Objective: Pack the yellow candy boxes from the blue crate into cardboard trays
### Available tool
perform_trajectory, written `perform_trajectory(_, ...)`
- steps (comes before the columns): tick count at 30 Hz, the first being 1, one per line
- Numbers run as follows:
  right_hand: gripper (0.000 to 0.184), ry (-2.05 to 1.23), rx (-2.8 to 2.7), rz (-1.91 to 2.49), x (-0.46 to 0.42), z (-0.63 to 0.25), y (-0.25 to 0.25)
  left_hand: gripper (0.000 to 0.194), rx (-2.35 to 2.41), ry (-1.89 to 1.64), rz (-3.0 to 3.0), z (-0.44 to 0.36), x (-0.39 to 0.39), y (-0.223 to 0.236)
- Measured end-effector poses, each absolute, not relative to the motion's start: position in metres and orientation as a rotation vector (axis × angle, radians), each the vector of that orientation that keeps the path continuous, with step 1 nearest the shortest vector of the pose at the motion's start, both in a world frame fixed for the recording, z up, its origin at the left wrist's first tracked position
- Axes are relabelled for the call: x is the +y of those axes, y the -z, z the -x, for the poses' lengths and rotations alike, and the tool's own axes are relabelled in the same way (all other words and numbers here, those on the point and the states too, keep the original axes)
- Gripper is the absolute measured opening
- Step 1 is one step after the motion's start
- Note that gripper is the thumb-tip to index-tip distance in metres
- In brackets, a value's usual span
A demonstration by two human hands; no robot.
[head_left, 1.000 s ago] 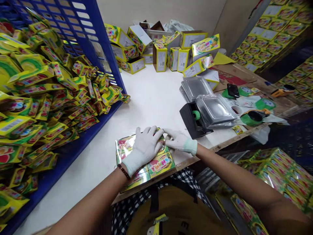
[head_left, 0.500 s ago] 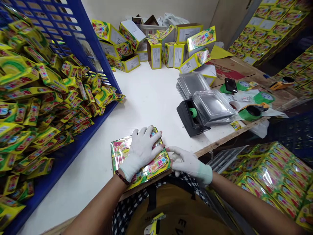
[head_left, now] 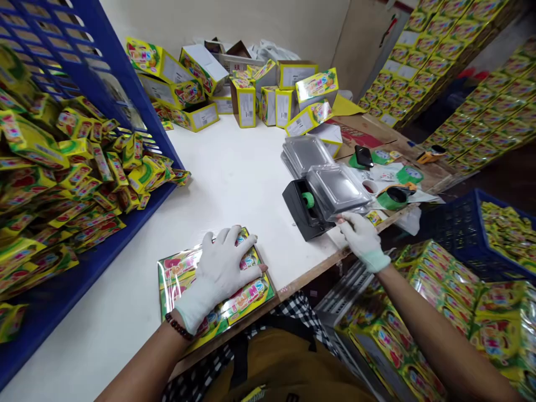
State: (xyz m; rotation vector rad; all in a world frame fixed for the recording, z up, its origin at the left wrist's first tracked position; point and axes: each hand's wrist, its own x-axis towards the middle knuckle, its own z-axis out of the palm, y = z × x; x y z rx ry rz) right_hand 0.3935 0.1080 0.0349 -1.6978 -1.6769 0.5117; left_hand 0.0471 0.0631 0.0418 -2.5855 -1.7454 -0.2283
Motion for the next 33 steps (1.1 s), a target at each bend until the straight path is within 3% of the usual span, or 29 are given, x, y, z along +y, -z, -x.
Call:
perform_trajectory(5, 0.034, -0.742, -1.707, 1.717, 0.145, -0.391, -0.016, 0.059, -1.721, 0.241, 2.584, -0.046, 0.063, -0.041)
perform_trajectory(14, 0.034, -0.490, -1.598, 1.745, 0.094, -0.393, -0.018, 0.060, -1.724, 0.280, 2.593, -0.046, 0.065, -0.039)
perform_trajectory(20, 0.039, -1.017, -1.302, 1.677, 0.082, -0.390, 0.016, 0.060, -1.717, 0.280, 2.602, -0.047, 0.067, -0.038)
perform_trajectory(25, 0.041, -1.119, -1.244, 1.601, 0.092, -0.396, 0.035, 0.065, -1.729, 0.264, 2.596, -0.048, 0.065, -0.039)
perform_trajectory(33, 0.036, -1.646, -1.820, 1.183, 0.099, -0.341, -0.033, 0.073, -1.763, 0.291, 2.610, -0.048, 0.060, -0.044)
